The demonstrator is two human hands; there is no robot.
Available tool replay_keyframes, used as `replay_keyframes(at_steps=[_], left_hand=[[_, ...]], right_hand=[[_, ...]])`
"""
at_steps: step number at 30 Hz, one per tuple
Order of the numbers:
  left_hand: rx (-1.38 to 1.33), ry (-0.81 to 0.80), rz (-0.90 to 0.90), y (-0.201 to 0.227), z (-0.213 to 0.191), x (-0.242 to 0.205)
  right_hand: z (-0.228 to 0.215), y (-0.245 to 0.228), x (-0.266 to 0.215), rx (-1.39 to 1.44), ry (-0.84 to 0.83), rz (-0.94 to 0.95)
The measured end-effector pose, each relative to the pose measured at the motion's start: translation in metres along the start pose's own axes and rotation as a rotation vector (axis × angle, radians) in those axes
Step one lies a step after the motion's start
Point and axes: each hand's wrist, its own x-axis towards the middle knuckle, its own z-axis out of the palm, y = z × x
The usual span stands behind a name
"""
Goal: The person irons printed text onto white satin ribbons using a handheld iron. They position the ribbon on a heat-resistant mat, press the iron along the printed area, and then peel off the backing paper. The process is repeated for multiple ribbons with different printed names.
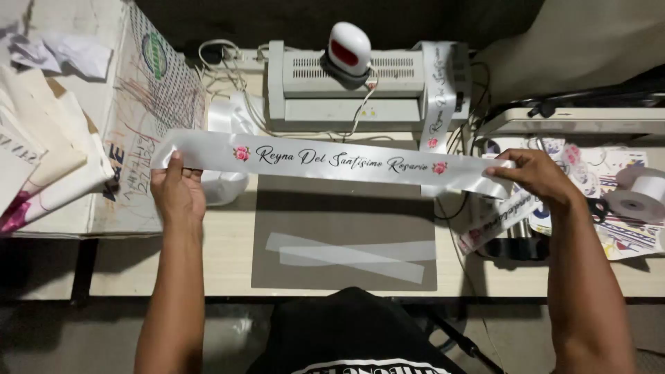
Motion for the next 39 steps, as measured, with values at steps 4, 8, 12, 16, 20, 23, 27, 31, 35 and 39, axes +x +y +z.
replay_keyframes(at_steps=[4,8,12,16,20,23,27,31,35,39], left_hand=[[0.009,-0.005,0.001,0.012,0.016,0.004],[0.020,-0.033,0.024,0.013,0.012,0.006],[0.048,-0.034,0.032,0.010,-0.001,0.008],[0.118,0.030,0.006,0.011,-0.001,-0.006],[0.241,0.093,-0.036,0.009,0.011,-0.036],[0.358,0.115,-0.106,-0.010,-0.001,-0.051],[0.360,0.061,-0.206,-0.056,-0.035,-0.061],[0.367,0.027,-0.269,-0.108,-0.071,-0.070],[0.591,-0.014,-0.207,-0.131,-0.057,-0.069],[1.025,-0.403,0.266,-0.062,0.106,-0.080]], right_hand=[[-0.017,-0.004,-0.004,0.044,0.120,-0.058],[-0.027,0.018,0.005,0.150,0.151,-0.152],[-0.035,0.032,0.007,0.306,0.182,-0.109],[-0.041,0.033,0.001,0.382,0.239,-0.122],[-0.054,0.027,-0.002,0.373,0.305,-0.176],[-0.071,0.022,0.000,0.414,0.422,-0.155],[-0.102,0.002,0.000,0.441,0.451,-0.393],[-0.122,-0.051,-0.020,0.404,0.421,-0.640],[-0.100,-0.158,-0.079,0.324,0.368,-0.728],[-0.079,-0.208,-0.092,-0.001,0.251,-0.844]])
